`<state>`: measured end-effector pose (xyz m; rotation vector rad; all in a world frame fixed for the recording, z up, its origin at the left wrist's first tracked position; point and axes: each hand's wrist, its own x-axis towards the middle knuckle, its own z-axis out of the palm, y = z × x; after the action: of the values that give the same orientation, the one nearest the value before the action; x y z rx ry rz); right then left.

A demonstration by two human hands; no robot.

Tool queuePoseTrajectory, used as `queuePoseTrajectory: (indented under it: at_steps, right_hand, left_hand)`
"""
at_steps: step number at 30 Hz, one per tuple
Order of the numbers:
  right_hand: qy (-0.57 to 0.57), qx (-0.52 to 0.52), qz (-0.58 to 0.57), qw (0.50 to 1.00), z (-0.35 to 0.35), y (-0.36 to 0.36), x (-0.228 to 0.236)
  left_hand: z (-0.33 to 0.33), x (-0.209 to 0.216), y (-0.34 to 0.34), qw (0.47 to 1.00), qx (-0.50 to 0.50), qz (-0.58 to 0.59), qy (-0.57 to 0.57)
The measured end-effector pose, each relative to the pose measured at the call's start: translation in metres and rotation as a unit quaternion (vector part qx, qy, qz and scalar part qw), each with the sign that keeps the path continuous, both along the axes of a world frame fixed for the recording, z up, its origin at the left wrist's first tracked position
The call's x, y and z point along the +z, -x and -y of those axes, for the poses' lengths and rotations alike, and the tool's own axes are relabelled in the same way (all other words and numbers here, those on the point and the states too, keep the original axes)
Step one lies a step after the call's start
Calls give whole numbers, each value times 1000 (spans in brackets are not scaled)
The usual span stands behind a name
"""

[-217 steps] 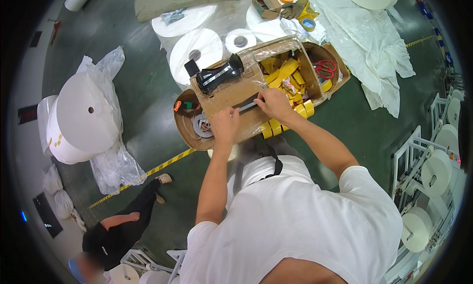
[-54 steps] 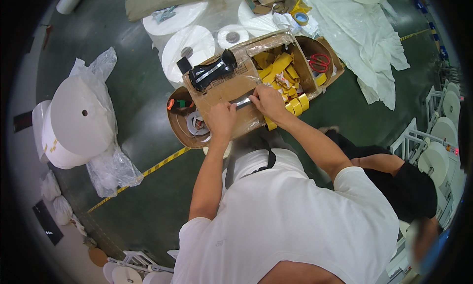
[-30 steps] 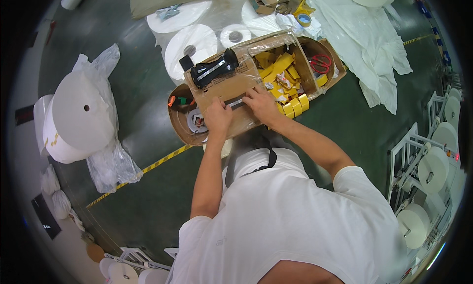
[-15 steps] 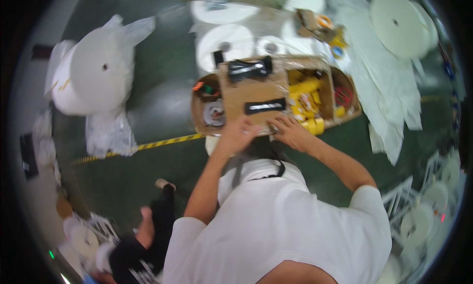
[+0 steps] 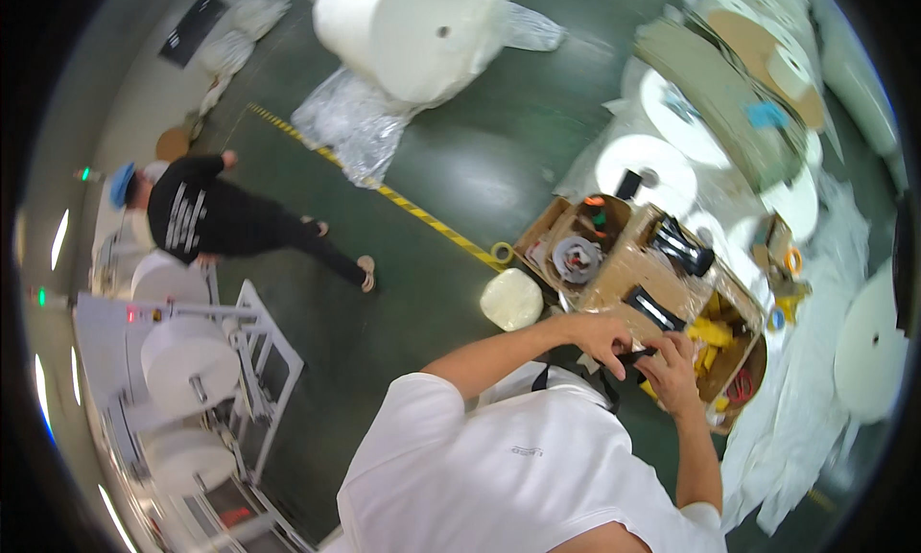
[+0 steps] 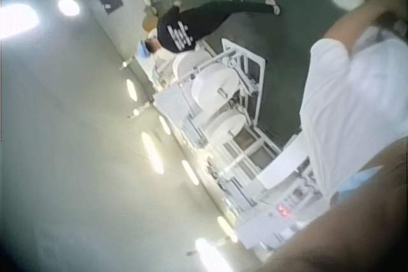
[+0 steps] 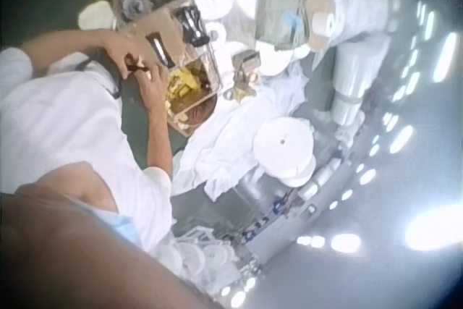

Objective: The person tapes a large paper roll, cuts pieces of yellow tape with shears, and applies them to small tubes, then places the tubes and tape into a cardboard box.

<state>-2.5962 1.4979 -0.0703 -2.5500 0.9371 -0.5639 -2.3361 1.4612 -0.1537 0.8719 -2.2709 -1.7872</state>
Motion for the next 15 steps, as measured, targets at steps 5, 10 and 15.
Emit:
queuePoseTrajectory:
  at_steps: [5, 10, 15]
  right_hand:
    - [-222, -74, 182, 955, 7, 11, -29]
    - [-85, 4, -53, 995, 22, -10, -20]
    - [-101, 45, -72, 991, 23, -22, -16]
  left_hand:
    - [-5, -3, -3, 967, 82, -21, 242]
    - [-10, -7, 11, 940, 107, 81, 314]
    - [-20, -4, 7, 924, 137, 89, 345]
